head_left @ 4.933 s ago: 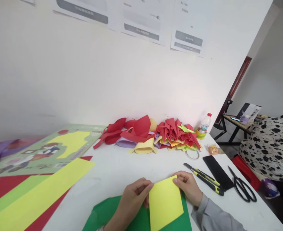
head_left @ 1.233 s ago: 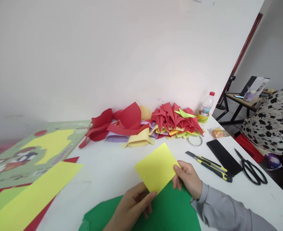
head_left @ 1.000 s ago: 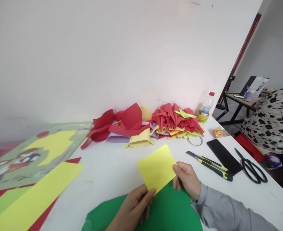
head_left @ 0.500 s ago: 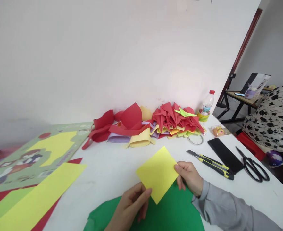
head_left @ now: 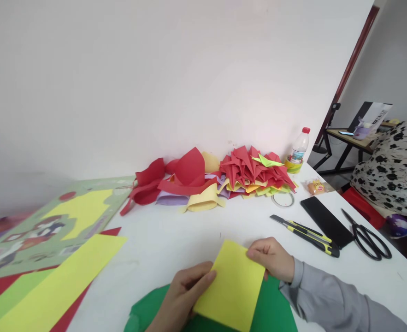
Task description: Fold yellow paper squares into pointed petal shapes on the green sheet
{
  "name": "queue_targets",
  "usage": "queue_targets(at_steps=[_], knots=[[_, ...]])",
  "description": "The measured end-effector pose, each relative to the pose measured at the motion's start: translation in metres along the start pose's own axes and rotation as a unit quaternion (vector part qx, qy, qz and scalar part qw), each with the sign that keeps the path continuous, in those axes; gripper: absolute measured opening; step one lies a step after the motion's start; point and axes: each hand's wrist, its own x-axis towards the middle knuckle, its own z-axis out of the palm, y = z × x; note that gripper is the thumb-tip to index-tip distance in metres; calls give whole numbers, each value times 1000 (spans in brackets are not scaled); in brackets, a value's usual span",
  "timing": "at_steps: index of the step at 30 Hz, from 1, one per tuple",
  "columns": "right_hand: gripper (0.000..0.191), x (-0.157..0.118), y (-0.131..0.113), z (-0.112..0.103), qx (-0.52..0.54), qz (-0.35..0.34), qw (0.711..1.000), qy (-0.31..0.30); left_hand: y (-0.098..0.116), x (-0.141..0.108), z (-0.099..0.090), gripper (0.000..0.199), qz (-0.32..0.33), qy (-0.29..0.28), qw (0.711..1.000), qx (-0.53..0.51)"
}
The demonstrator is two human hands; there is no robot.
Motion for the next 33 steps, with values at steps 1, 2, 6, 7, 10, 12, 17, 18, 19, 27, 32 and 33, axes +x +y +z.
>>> queue_targets(at_steps=[1, 2, 6, 7, 10, 12, 17, 18, 19, 27, 32, 33], knots=[[64, -1, -1, 0, -18, 4, 1000, -23, -1, 0, -1, 46, 0, -3, 1000, -8], [64, -1, -1, 0, -39, 6, 998, -46, -1, 0, -1, 46, -3, -4, 1000, -14], [65, -3, 2, 2, -93, -8, 991, -94, -2, 1, 1, 45, -2, 13, 1000, -9], [64, -3, 3, 3, -97, -22, 991, -92, -2, 1, 2, 46, 5, 20, 1000, -3], [60, -2, 8, 5, -97, -62, 991, -73, 1, 1, 5, 45, 23, 40, 999, 10], [57, -2, 9, 5, -98, -66, 990, -75, 2, 1, 6, 41, 18, 50, 999, 5], [46, -3, 8, 5, -136, -88, 984, -76, 4, -1, 6, 34, 6, 56, 998, 8], [44, -3, 7, 4, -145, -95, 982, -73, 4, -1, 6, 35, 7, 54, 998, 14], [43, -3, 7, 4, -150, -98, 981, -71, 4, -2, 6, 36, 9, 51, 998, 17], [38, -3, 8, 4, -161, -88, 981, -60, 5, -3, 5, 37, 22, 44, 999, 21], [33, -3, 2, 5, -161, -79, 981, -77, 3, -2, 8, 38, 36, 19, 998, 50], [31, -3, 0, 5, -169, -81, 979, -79, 2, -2, 10, 38, 43, 4, 997, 63]])
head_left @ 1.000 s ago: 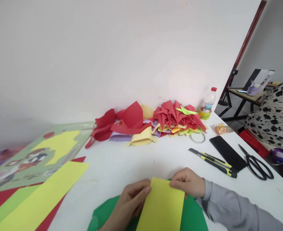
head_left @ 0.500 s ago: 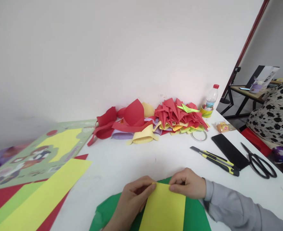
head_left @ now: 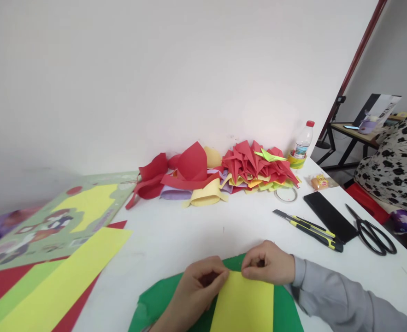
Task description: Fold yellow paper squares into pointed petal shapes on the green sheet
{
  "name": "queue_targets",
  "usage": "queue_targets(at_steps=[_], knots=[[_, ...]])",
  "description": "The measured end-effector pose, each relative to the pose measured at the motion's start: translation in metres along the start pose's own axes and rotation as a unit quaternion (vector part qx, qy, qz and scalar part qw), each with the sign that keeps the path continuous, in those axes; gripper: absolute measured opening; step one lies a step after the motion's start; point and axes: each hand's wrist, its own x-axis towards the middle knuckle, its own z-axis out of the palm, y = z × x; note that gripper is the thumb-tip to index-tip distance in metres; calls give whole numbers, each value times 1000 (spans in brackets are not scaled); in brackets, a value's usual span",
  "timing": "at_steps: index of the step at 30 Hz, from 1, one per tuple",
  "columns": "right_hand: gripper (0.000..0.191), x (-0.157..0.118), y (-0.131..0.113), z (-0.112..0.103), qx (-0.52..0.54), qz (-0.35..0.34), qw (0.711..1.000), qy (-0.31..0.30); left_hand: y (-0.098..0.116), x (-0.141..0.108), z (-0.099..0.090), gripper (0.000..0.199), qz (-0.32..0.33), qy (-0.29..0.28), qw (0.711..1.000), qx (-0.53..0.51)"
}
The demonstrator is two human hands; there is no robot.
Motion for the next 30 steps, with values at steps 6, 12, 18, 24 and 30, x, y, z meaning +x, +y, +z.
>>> queue_targets(at_steps=[6, 12, 18, 24, 30], knots=[[19, 0, 0, 4, -70, -24, 997, -18, -3, 2, 7, 34, 54, -63, 991, 106], [13, 0, 1, 9, -92, -27, 995, -20, 0, 0, 8, 29, 48, -90, 988, 115], [11, 0, -2, 9, -96, -35, 995, -22, 4, 0, 7, 31, 49, -98, 989, 104], [13, 1, 2, 8, -53, -21, 998, -25, 4, 2, 5, 32, 40, -83, 993, 73], [18, 3, 1, 6, 35, 14, 999, -34, 3, 1, 4, 32, 34, -42, 997, 49]])
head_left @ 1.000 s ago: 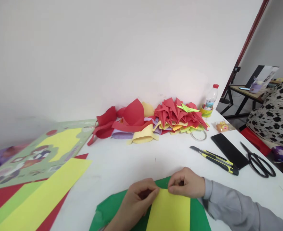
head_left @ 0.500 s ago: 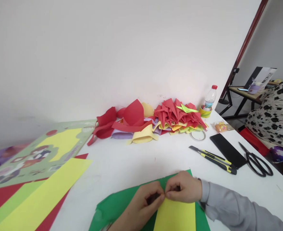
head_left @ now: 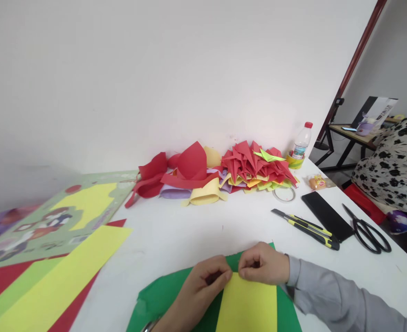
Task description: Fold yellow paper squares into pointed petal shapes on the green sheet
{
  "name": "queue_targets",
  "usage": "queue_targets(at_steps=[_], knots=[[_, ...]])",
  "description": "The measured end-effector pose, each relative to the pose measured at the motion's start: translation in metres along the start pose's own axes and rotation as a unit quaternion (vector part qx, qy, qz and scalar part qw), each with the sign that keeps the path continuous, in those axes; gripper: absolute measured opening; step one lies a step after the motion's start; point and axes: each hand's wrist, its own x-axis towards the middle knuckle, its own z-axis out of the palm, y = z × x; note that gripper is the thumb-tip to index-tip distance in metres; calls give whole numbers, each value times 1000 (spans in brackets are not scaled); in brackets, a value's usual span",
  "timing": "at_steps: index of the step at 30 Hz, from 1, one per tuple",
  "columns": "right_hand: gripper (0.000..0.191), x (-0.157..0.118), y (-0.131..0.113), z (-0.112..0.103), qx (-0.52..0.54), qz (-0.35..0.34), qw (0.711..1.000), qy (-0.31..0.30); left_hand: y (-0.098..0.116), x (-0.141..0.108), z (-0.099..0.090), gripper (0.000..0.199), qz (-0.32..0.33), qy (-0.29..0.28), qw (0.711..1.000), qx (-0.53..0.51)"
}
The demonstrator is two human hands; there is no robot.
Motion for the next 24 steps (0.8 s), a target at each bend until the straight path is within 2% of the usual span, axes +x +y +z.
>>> queue_targets(at_steps=[3, 6, 12, 18, 24], knots=[[28, 1, -2, -1, 55, 9, 998, 7, 1, 0, -1, 33, -22, 35, 998, -41], [36, 1, -3, -2, 85, 21, 996, 26, 0, 0, -2, 34, -26, 46, 996, -72], [40, 1, -6, -5, 131, 34, 989, 61, -8, 0, -6, 36, -37, 23, 989, -138], [44, 1, -7, -7, 163, 46, 984, 56, -12, 0, -8, 39, -40, -4, 984, -176], [41, 2, -4, -9, 233, 34, 968, 90, -13, 1, -9, 40, -58, 11, 970, -236]])
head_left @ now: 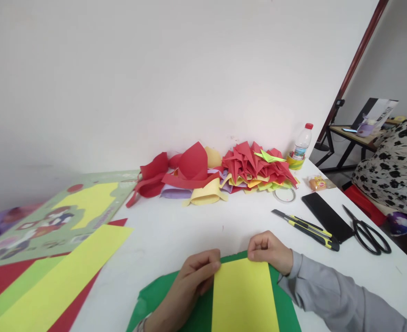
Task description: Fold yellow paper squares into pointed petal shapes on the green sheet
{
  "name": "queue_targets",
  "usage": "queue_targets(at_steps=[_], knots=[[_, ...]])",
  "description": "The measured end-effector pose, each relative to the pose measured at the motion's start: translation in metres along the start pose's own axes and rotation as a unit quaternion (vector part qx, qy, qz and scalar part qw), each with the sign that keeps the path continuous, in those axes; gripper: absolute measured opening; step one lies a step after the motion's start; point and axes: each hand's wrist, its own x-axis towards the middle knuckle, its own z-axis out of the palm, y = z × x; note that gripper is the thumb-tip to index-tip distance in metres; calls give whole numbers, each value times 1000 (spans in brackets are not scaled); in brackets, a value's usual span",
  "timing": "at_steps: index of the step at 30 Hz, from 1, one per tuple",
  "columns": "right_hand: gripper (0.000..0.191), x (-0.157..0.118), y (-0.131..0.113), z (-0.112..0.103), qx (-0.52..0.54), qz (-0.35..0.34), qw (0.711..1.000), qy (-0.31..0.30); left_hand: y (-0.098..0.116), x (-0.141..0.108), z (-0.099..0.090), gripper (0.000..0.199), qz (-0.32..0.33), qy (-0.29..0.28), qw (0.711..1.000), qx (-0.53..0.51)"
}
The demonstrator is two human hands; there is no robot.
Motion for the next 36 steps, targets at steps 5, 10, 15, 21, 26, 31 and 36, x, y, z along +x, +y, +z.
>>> queue_targets(at_steps=[5, 10, 15, 21, 26, 31, 36], knots=[[31, 3, 4, -2, 49, -5, 998, 26, 3, -1, 2, 41, -17, 21, 998, -61], [27, 6, 5, -5, 71, -8, 996, 44, 7, 0, 3, 40, -29, 40, 993, -107], [30, 5, 5, -7, 78, -15, 995, 57, 8, 2, 3, 41, -39, 63, 988, -136], [36, 6, 5, -6, 90, -37, 992, 81, 5, 1, 3, 36, -49, 102, 982, -150], [38, 8, 7, -8, 97, -49, 990, 93, 5, 1, 7, 33, -58, 123, 980, -144], [35, 7, 7, -9, 86, -41, 993, 68, 7, 1, 8, 33, -52, 135, 979, -142], [32, 5, 8, -9, 52, -26, 998, 6, 9, 1, 9, 35, -32, 124, 985, -118]])
